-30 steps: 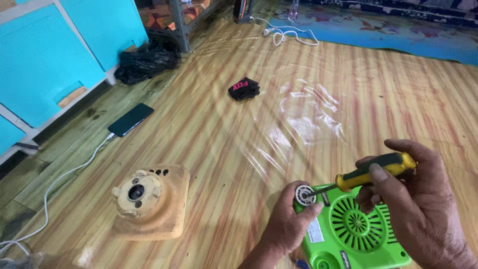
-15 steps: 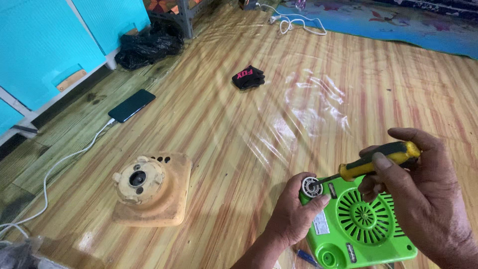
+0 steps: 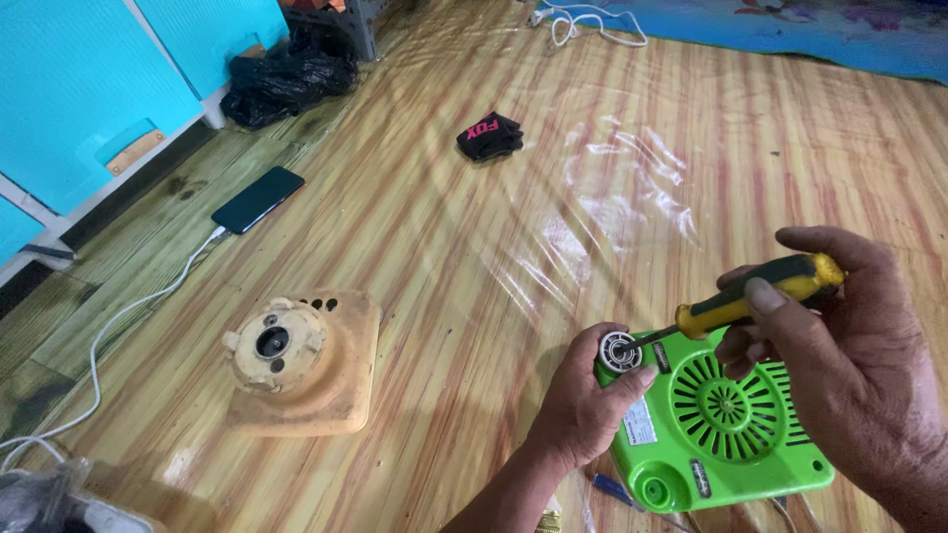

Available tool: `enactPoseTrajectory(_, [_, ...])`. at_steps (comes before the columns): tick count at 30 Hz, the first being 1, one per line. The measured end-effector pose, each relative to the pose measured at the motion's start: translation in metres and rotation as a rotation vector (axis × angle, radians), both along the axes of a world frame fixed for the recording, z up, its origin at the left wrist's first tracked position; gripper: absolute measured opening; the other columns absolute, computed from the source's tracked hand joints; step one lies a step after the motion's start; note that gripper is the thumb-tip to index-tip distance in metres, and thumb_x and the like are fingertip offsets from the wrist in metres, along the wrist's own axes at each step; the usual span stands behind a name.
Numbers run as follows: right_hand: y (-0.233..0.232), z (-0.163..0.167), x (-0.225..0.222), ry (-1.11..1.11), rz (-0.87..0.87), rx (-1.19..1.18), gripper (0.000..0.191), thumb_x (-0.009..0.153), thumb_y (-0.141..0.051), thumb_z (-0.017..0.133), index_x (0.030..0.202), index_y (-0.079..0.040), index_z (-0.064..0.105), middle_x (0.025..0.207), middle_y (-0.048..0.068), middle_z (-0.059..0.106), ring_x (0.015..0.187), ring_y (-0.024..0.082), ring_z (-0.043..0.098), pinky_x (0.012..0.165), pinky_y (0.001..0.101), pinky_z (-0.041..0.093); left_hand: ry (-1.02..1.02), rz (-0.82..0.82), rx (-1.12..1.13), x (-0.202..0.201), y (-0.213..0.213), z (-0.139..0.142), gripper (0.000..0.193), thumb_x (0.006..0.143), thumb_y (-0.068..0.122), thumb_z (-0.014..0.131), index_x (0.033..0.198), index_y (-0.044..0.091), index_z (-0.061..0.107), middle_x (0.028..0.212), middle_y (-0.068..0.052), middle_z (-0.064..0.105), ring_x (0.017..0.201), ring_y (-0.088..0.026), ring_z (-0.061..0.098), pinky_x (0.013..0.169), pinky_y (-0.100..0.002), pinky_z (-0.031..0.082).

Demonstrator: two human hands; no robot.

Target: The person services a small green electric fan lying on the floor. They hold the fan housing, fit a round motor/bearing component into it, and use a screwdriver to tighten screws on the fan body, repositioning the fan as they work.

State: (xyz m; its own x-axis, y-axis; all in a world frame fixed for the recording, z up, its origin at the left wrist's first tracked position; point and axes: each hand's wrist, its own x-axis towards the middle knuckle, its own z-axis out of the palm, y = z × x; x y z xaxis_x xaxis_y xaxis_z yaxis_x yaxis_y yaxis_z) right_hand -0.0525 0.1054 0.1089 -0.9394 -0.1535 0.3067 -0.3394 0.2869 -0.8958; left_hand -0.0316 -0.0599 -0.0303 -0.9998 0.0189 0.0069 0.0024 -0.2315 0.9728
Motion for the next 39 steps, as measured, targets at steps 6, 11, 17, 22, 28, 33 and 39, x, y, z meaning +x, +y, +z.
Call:
enactPoseTrajectory(6, [0.005,-0.003,0.002,-0.007,0.099,-0.058,0.046,0.104,-0.002,0.053,0.148,-0.004,0.038,0.121,0.023,0.068,0.080,0.019,0.066,0.072,0.0347,0.058,0.008,-0.008,0.008,-0.002,0.002,-0.006,0.051,0.092,0.025,0.073,0.134,0.004,0.054,0.106,-0.004,0.067,0.099,-0.013,0.064,0.093,-0.030,0.054])
enactPoseTrajectory(11, [0.013,-0.002,0.003,-0.042,0.235,0.008,0.052,0.096,0.004,0.053,0.147,-0.003,0.045,0.130,0.022,0.068,0.102,0.022,0.069,0.078,0.0367,0.059,0.061,0.033,-0.009,-0.003,0.005,-0.011,0.049,0.091,0.023,0.076,0.132,0.003,0.057,0.107,-0.003,0.066,0.099,-0.013,0.063,0.094,-0.031,0.053])
enactPoseTrajectory(17, [0.018,0.001,0.005,-0.173,0.393,0.047,0.050,0.093,0.010,0.056,0.141,-0.005,0.056,0.134,0.017,0.066,0.125,0.028,0.071,0.091,0.0413,0.060,0.011,-0.007,0.002,-0.004,0.004,-0.012,0.048,0.091,0.025,0.076,0.130,0.005,0.057,0.104,-0.002,0.066,0.097,-0.013,0.064,0.091,-0.030,0.055])
enactPoseTrajectory(22, [0.022,0.001,0.001,-0.248,0.581,-0.049,0.046,0.086,0.015,0.057,0.128,-0.002,0.067,0.139,0.019,0.063,0.133,0.031,0.066,0.104,0.0473,0.052,0.038,0.003,-0.025,-0.004,0.004,-0.013,0.049,0.091,0.026,0.076,0.131,0.004,0.057,0.105,-0.002,0.066,0.098,-0.012,0.064,0.091,-0.030,0.055])
enactPoseTrajectory(28, [0.029,0.005,-0.005,-0.400,0.688,-0.045,0.045,0.080,0.021,0.058,0.117,-0.001,0.072,0.140,0.023,0.060,0.132,0.036,0.060,0.104,0.0515,0.049,0.043,0.006,-0.057,-0.004,0.003,-0.015,0.051,0.091,0.028,0.076,0.132,0.004,0.058,0.105,-0.002,0.068,0.097,-0.012,0.066,0.089,-0.030,0.056])
enactPoseTrajectory(33, [0.037,0.000,-0.007,-0.617,0.741,0.022,0.046,0.073,0.025,0.057,0.110,0.002,0.073,0.143,0.022,0.049,0.131,0.038,0.055,0.108,0.0520,0.051,0.032,-0.021,-0.024,-0.004,0.001,-0.013,0.056,0.090,0.033,0.077,0.133,0.004,0.056,0.102,-0.003,0.066,0.094,-0.011,0.065,0.085,-0.030,0.057])
enactPoseTrajectory(39, [0.045,-0.003,-0.015,-0.694,0.809,0.058,0.046,0.071,0.026,0.058,0.107,0.002,0.073,0.143,0.022,0.047,0.131,0.037,0.054,0.107,0.0529,0.052,0.020,0.001,-0.047,-0.003,0.001,-0.012,0.055,0.091,0.033,0.078,0.133,0.003,0.057,0.100,-0.003,0.067,0.092,-0.012,0.064,0.083,-0.030,0.056])
